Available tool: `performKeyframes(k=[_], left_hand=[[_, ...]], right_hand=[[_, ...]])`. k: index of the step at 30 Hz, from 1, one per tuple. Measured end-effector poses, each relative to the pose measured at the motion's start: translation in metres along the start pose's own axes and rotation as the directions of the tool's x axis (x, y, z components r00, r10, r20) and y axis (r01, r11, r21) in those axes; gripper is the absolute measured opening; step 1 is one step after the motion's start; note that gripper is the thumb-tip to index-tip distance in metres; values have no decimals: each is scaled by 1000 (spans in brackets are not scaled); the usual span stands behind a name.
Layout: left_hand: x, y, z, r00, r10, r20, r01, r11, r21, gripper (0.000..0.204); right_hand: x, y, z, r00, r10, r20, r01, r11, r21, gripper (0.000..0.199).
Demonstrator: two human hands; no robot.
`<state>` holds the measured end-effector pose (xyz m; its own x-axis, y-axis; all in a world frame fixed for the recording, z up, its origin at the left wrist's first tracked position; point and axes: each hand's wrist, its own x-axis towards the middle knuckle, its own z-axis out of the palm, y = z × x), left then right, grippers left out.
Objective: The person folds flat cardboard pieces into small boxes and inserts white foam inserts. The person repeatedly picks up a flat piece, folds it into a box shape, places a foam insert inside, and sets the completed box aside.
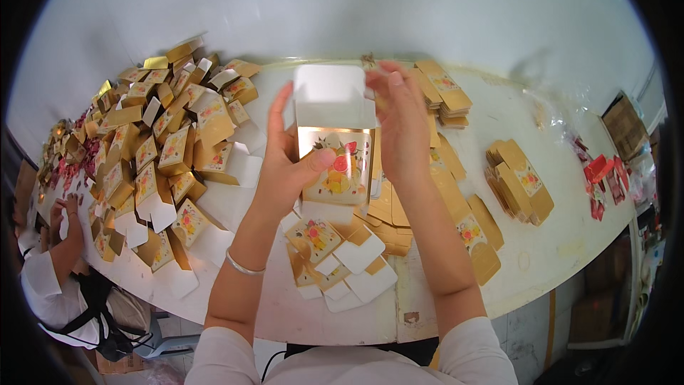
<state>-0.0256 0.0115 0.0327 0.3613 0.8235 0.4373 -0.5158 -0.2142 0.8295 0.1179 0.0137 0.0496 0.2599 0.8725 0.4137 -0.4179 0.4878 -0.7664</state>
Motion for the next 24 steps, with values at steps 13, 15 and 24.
performKeyframes(k=[13, 15, 24], left_hand=[[-5, 11, -9, 997, 51, 55, -70, 887, 457, 28], [-6, 13, -7, 996, -37, 76, -9, 846, 533, 26], [-3, 11, -9, 996, 92, 8, -90, 942, 323, 52]], right_hand=[[-12, 6, 8, 872, 476, 115, -489, 846, 213, 26], [-8, 15, 0, 904, 421, 71, -427, 891, 154, 23], [-4, 9, -2, 912, 297, 282, -372, 890, 265, 25]])
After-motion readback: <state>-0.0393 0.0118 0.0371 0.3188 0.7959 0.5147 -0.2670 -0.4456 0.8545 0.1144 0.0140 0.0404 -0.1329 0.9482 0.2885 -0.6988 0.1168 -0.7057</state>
